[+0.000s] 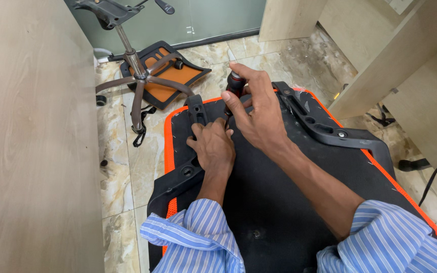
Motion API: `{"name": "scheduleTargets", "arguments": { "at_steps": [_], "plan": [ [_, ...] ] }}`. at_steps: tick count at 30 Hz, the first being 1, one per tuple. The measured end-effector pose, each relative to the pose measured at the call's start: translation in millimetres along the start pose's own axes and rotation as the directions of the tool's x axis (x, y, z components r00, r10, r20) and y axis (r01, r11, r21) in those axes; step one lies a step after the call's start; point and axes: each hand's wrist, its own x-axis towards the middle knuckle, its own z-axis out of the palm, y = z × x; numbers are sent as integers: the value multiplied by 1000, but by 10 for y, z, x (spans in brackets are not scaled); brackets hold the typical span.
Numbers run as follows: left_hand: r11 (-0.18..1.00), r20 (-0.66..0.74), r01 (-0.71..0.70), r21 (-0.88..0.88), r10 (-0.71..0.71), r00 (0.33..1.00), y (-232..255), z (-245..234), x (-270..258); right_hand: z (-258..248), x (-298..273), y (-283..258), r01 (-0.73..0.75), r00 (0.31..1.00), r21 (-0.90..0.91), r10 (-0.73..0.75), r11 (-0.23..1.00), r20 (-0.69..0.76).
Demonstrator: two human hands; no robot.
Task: The person uses a screwdriver to tighten screws on the underside of an office chair seat, securing black plastic brackets to the seat base. The person works methodically across multiple screw locations on the chair base.
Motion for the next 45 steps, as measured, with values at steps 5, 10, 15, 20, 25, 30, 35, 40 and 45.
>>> {"name": "scheduleTargets", "arguments": {
  "at_steps": [5, 10, 15, 20, 25, 30, 35, 40, 45],
  "plan": [
    [999, 30, -9, -40, 10, 999, -42, -7, 31, -25, -98, 44, 5, 1000, 6, -5, 1000, -18],
    [997, 10, -27, -78, 28, 1000, -76, -32, 14, -63, -92, 84, 76, 997, 61, -74, 995, -32],
    [998, -17, -14, -64, 13, 1000, -26, -56, 27, -59, -76, -8, 40, 998, 38, -39, 998, -46],
    [1000, 15, 7, -16, -7, 1000, -25, -33, -2, -80, -42, -73, -33, 999, -97, 32, 995, -14],
    [1000, 55, 16, 11, -16, 998, -45, 22, 43, -123, -77, -70, 157, 987, 14, -158, 987, 29],
    [999, 53, 10, -38, -8, 999, -88, -61, 35, -124, -64, -153, 73, 992, 49, -78, 996, 96],
    [1000, 146, 26, 3, -27, 989, -15, -158, 29, -108, 44, -252, -100, 988, -43, 104, 994, 112],
    [1000, 63, 4, 4, -4, 998, 3, -118, 0, -87, 54, -229, -113, 988, -187, 131, 976, 87],
    [999, 28, 9, -37, -8, 1000, -29, -31, 60, -114, 80, -69, 59, 998, -60, -60, 996, -16]
  ]
}}
